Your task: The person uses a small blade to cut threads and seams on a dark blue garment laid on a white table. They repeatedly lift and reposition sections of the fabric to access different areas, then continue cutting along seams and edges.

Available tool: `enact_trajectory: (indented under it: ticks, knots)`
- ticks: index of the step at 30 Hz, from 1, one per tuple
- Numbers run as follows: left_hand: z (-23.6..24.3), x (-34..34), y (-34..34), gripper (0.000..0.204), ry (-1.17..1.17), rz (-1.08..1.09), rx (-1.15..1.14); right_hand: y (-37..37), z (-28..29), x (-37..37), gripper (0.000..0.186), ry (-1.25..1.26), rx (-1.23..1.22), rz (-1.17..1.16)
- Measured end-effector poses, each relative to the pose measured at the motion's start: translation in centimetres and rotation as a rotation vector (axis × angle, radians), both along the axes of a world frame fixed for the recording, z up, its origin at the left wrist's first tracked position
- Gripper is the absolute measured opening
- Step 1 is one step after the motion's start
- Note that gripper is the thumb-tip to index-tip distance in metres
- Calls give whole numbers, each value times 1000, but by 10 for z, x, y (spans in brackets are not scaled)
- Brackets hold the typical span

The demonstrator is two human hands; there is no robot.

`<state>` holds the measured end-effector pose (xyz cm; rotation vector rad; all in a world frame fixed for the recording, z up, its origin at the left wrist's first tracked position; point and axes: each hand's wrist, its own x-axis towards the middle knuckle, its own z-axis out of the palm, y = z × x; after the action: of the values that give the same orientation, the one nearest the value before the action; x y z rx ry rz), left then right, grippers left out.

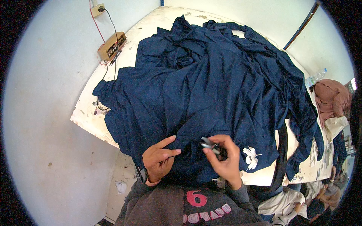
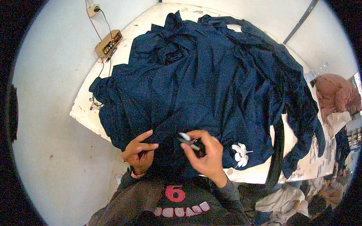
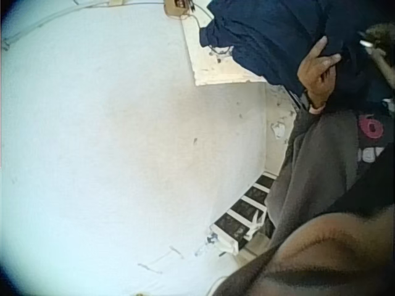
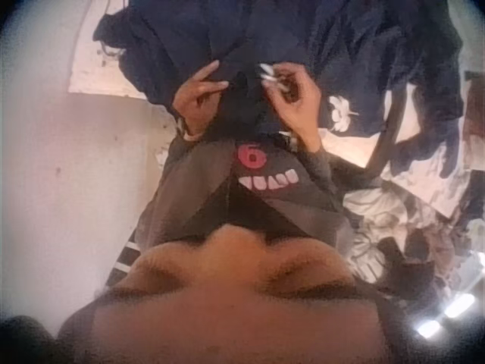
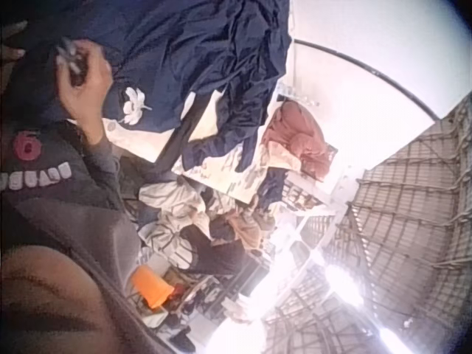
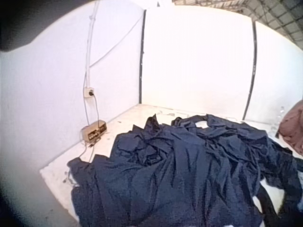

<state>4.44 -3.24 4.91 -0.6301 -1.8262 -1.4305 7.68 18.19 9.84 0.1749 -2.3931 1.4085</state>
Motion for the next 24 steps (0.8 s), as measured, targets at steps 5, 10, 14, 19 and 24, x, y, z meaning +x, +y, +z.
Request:
enact_trajectory:
  ticks: [5,10,14,19,24]
  knots:
    - [7,9,0,26,-9,131,-122,-22,-5,5,27,30,-23,90]
    - [2,12,4,32,-75,86,3,-28,-2,4,24,74,130,111]
    - [22,14,0,30,-129,140,-204,-25,-27,3,31,68,17,51]
    - [30,-10,-6,29,-129,8,-245,-33,-32,8,45,-164,219,30]
    - [34,-12,-12,44,-344,-90,-329,-25,-57,8,45,-190,148,27]
